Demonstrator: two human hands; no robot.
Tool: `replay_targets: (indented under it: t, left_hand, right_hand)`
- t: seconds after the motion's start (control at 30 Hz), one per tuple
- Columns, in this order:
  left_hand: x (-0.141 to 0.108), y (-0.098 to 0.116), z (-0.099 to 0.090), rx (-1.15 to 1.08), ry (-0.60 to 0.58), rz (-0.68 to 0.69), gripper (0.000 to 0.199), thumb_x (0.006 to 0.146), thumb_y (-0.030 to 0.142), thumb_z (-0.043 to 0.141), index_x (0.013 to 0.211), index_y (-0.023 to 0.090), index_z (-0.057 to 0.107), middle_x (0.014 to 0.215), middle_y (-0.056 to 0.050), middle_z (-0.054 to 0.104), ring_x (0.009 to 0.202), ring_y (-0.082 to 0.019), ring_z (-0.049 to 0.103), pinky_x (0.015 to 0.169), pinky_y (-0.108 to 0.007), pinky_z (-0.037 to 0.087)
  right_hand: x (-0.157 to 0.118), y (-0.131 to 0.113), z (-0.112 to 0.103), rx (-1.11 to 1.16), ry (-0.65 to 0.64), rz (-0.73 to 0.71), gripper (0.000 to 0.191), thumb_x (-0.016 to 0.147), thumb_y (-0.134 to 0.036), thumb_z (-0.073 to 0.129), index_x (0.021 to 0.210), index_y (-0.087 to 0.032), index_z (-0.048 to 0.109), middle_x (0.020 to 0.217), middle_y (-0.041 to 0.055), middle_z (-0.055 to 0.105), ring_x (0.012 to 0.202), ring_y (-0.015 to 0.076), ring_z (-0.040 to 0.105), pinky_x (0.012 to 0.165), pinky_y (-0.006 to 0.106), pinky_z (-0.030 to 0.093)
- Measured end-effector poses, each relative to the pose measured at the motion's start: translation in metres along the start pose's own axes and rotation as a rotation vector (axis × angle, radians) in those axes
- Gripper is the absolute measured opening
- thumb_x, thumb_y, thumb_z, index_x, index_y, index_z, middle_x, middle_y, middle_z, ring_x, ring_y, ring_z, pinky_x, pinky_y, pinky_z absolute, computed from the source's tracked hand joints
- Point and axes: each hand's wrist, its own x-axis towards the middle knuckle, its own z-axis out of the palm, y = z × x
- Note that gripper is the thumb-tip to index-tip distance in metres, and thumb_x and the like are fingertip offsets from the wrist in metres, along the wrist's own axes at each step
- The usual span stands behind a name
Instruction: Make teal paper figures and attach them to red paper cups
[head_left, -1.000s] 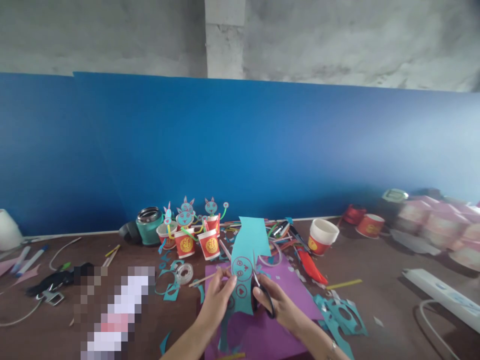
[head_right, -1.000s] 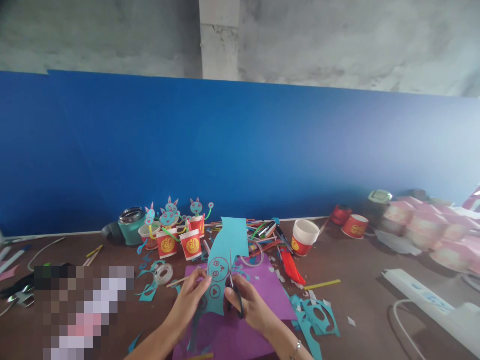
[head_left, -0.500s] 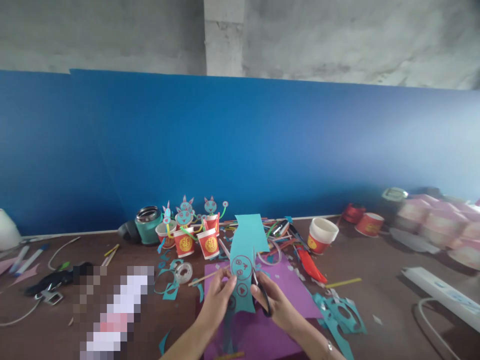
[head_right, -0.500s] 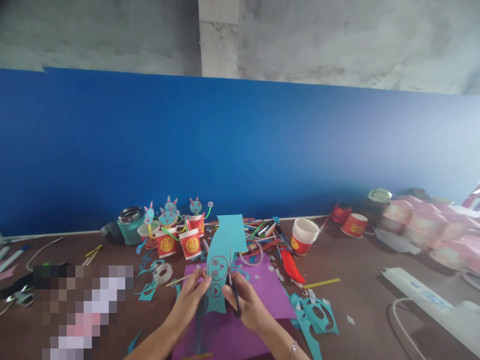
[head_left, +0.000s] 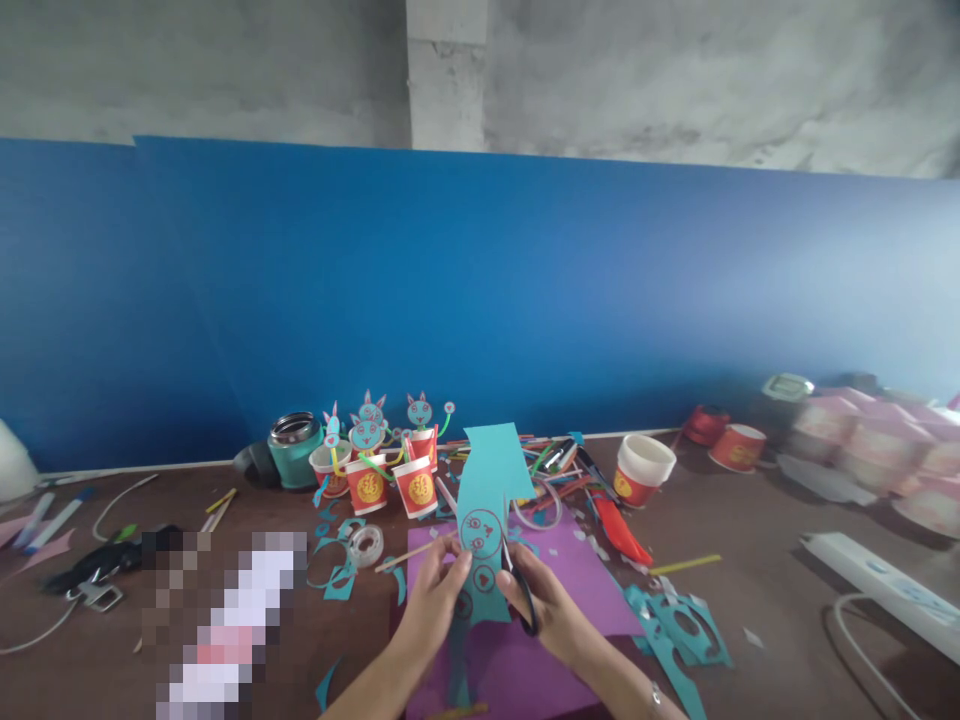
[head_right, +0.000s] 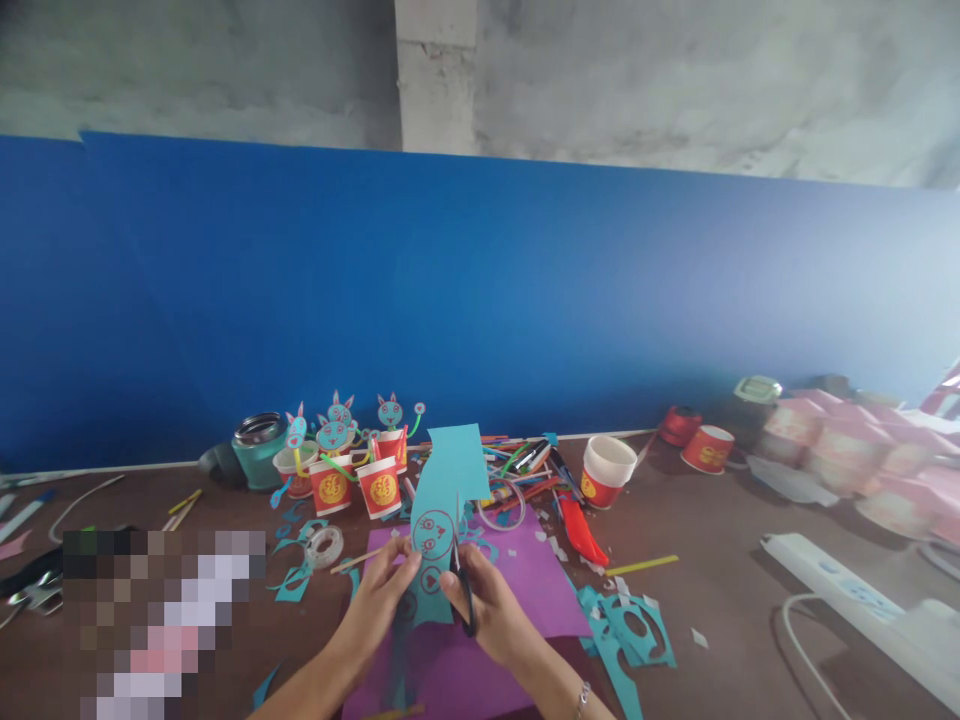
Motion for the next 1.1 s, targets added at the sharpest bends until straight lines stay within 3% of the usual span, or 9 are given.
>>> replay_targets:
  t: [0.2,0.33,0.8,0.97,1.1]
  left_hand:
    - [0.000,0.001,0.000,0.022,-0.003,-0.005,0.033,0.072,0.049,0.063,0.078,0.020,0.048,0.067,0.002,0.059,0.064,-0.017,0.057,0.063,-0.028,0.044]
    - [-0.002,0.002,0.001,0.002,-0.015,-0.002,0.032,0.072,0.047,0.064,0.081,0.020,0.049,0.074,0.001,0.060,0.070,-0.018,0.058,0.069,-0.029,0.046]
    - [-0.001,0.002,0.004,-0.043,0.010,-0.030,0.038,0.067,0.051,0.068,0.075,0.021,0.046,0.069,0.002,0.060,0.064,-0.015,0.057,0.061,-0.025,0.045]
    - [0.002,-0.003,0.001,-0.042,-0.001,-0.047,0.041,0.066,0.054,0.067,0.077,0.022,0.043,0.061,0.005,0.053,0.056,-0.013,0.053,0.057,-0.025,0.043]
    - [0.003,-0.004,-0.002,0.045,0.026,-0.026,0.044,0.065,0.058,0.065,0.074,0.021,0.042,0.060,0.005,0.050,0.053,-0.011,0.050,0.052,-0.021,0.037]
  right_hand:
    - [0.000,0.013,-0.002,0.000,0.013,-0.009,0.039,0.080,-0.050,0.057,0.109,-0.025,0.060,0.096,0.0069,0.064,0.101,0.0250,0.053,0.096,0.038,0.039]
    - [0.000,0.018,-0.002,-0.016,0.035,-0.033,0.039,0.079,-0.048,0.059,0.109,-0.023,0.060,0.101,0.0078,0.063,0.102,0.0261,0.053,0.096,0.039,0.037]
    - [0.000,0.010,0.005,0.025,0.080,-0.047,0.044,0.077,-0.053,0.059,0.108,-0.022,0.060,0.092,0.0059,0.064,0.097,0.0239,0.055,0.093,0.035,0.041]
    - [-0.001,0.015,0.003,0.003,0.096,-0.035,0.036,0.077,-0.051,0.061,0.096,-0.021,0.060,0.073,0.0020,0.058,0.078,0.0197,0.055,0.084,0.035,0.045]
    - [-0.002,0.021,0.001,-0.031,0.110,0.012,0.031,0.077,-0.051,0.061,0.080,-0.020,0.054,0.058,-0.0039,0.046,0.057,0.0130,0.048,0.063,0.028,0.047]
